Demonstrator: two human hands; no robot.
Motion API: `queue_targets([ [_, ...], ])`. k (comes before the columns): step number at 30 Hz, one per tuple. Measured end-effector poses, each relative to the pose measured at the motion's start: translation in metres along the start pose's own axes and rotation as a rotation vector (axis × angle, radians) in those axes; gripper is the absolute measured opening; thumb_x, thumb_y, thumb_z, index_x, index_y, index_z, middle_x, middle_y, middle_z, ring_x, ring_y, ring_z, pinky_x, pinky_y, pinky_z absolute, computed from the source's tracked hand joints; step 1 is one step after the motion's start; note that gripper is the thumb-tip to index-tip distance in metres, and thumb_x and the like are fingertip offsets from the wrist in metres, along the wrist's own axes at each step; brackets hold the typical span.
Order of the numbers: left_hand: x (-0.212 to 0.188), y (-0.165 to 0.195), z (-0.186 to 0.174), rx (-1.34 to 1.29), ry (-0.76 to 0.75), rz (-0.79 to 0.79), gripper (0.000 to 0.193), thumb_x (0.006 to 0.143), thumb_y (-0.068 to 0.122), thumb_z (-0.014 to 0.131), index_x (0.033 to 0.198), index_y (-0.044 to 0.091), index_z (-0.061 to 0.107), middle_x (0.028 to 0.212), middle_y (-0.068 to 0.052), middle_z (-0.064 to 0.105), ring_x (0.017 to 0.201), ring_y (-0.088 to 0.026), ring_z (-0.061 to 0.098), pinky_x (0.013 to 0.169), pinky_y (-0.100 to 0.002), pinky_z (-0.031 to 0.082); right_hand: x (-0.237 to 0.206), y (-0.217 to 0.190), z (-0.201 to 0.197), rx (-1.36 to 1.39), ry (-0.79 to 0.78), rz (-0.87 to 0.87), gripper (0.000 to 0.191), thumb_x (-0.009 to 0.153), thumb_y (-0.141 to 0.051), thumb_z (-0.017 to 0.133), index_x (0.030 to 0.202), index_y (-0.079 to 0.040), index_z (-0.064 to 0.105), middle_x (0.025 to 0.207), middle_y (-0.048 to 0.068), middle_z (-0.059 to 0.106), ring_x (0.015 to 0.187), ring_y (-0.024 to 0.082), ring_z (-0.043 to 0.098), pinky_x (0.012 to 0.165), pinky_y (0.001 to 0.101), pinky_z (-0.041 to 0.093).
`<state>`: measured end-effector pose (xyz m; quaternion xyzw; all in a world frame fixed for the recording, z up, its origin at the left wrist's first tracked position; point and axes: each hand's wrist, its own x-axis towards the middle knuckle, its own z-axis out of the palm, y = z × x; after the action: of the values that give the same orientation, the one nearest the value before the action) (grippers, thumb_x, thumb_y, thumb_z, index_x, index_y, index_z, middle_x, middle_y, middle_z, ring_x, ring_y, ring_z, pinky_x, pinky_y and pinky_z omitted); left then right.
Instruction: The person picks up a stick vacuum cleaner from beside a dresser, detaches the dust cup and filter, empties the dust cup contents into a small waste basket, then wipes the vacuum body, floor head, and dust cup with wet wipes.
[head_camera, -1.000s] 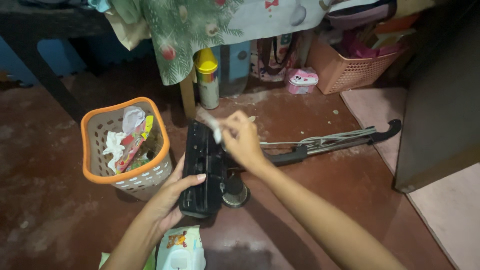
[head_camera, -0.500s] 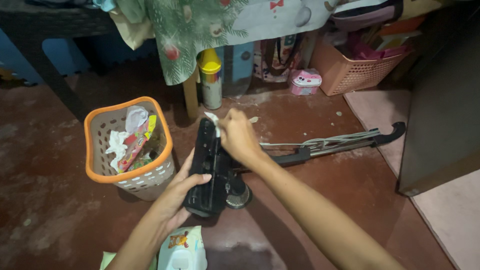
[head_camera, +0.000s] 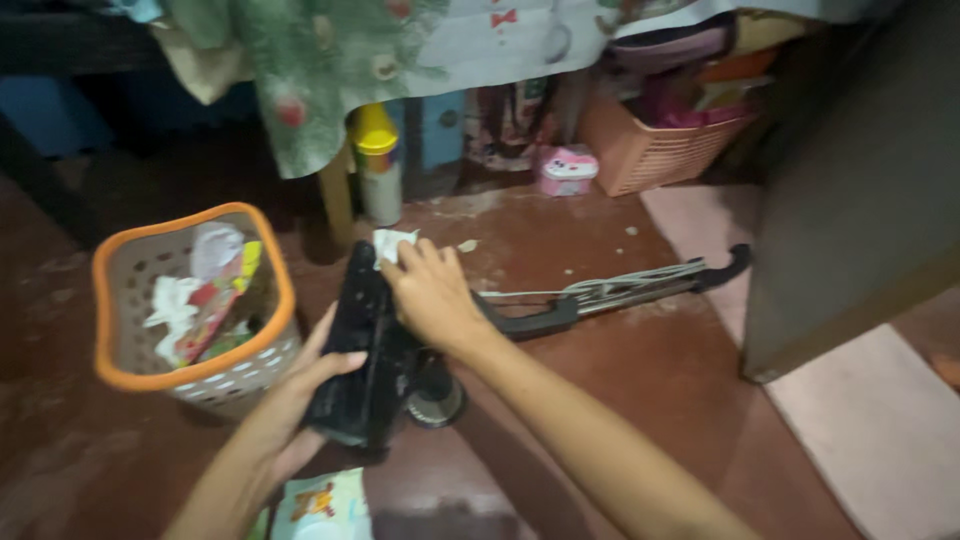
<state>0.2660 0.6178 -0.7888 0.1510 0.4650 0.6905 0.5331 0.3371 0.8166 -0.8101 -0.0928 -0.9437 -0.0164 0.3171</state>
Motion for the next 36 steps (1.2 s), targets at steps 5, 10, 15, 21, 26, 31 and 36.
queue_targets([
  [5, -0.001, 0.007, 0.004, 0.029, 0.068, -0.069, 0.084, 0.079, 0.010, 0.062, 0.158, 0.031, 0.043, 0.138, -0.004, 0.064, 0.111, -0.021, 0.067, 0.089, -0.042, 0.056, -0.001, -0.004, -0.003, 0.099, 0.023, 0.107, 0.029, 0.080, -0.010, 0.070, 0.109, -0.006, 0.073, 0.108, 0.012, 0.062, 0.108, 0.032, 0.057, 0.083, 0.0482, 0.043],
  [10, -0.004, 0.011, 0.002, -0.043, 0.052, -0.079, 0.074, 0.085, 0.023, 0.061, 0.156, 0.029, 0.044, 0.143, -0.001, 0.062, 0.120, -0.020, 0.064, 0.096, -0.042, 0.053, 0.000, -0.014, -0.015, 0.135, -0.011, 0.115, 0.026, 0.079, -0.010, 0.071, 0.105, -0.007, 0.074, 0.107, 0.012, 0.062, 0.107, 0.031, 0.057, 0.084, 0.0474, 0.043],
  [15, 0.000, 0.008, -0.003, -0.080, 0.007, 0.001, 0.067, 0.092, 0.025, 0.056, 0.157, 0.021, 0.044, 0.147, -0.003, 0.059, 0.126, -0.018, 0.061, 0.103, -0.039, 0.049, -0.012, -0.036, -0.027, 0.185, -0.004, -0.058, 0.028, 0.077, -0.012, 0.072, 0.105, -0.010, 0.074, 0.107, 0.012, 0.062, 0.108, 0.032, 0.056, 0.083, 0.0483, 0.041],
  [21, 0.005, 0.007, -0.013, -0.093, 0.044, -0.005, 0.060, 0.097, 0.031, 0.056, 0.157, 0.027, 0.050, 0.136, -0.004, 0.064, 0.114, -0.020, 0.063, 0.095, -0.042, 0.051, -0.016, -0.029, -0.020, 0.462, -0.021, -0.035, 0.028, 0.080, -0.008, 0.071, 0.108, -0.007, 0.073, 0.103, 0.013, 0.062, 0.104, 0.034, 0.061, 0.086, 0.0467, 0.049],
  [26, 0.010, 0.005, -0.021, -0.197, -0.012, 0.016, 0.053, 0.098, 0.034, 0.053, 0.149, 0.022, 0.052, 0.130, -0.004, 0.069, 0.112, -0.019, 0.068, 0.095, -0.039, 0.055, -0.011, -0.008, -0.012, 0.620, 0.024, 0.138, 0.028, 0.089, -0.001, 0.066, 0.116, -0.006, 0.074, 0.098, 0.015, 0.061, 0.093, 0.034, 0.065, 0.084, 0.0420, 0.053],
  [31, 0.018, 0.000, -0.033, -0.234, 0.003, 0.033, 0.047, 0.100, 0.033, 0.052, 0.146, 0.022, 0.056, 0.126, -0.002, 0.070, 0.108, -0.018, 0.069, 0.093, -0.039, 0.056, -0.039, -0.045, -0.019, 0.539, -0.030, 0.039, 0.038, 0.088, 0.003, 0.065, 0.124, -0.005, 0.072, 0.096, 0.017, 0.059, 0.092, 0.034, 0.062, 0.079, 0.0441, 0.051],
  [36, 0.018, -0.004, -0.044, -0.237, 0.037, 0.031, 0.043, 0.101, 0.037, 0.051, 0.141, 0.023, 0.058, 0.118, -0.003, 0.071, 0.101, -0.019, 0.069, 0.088, -0.039, 0.056, -0.052, -0.068, -0.045, 0.620, -0.034, -0.141, 0.040, 0.083, 0.003, 0.064, 0.122, -0.005, 0.068, 0.099, 0.015, 0.060, 0.094, 0.033, 0.064, 0.082, 0.0417, 0.054],
])
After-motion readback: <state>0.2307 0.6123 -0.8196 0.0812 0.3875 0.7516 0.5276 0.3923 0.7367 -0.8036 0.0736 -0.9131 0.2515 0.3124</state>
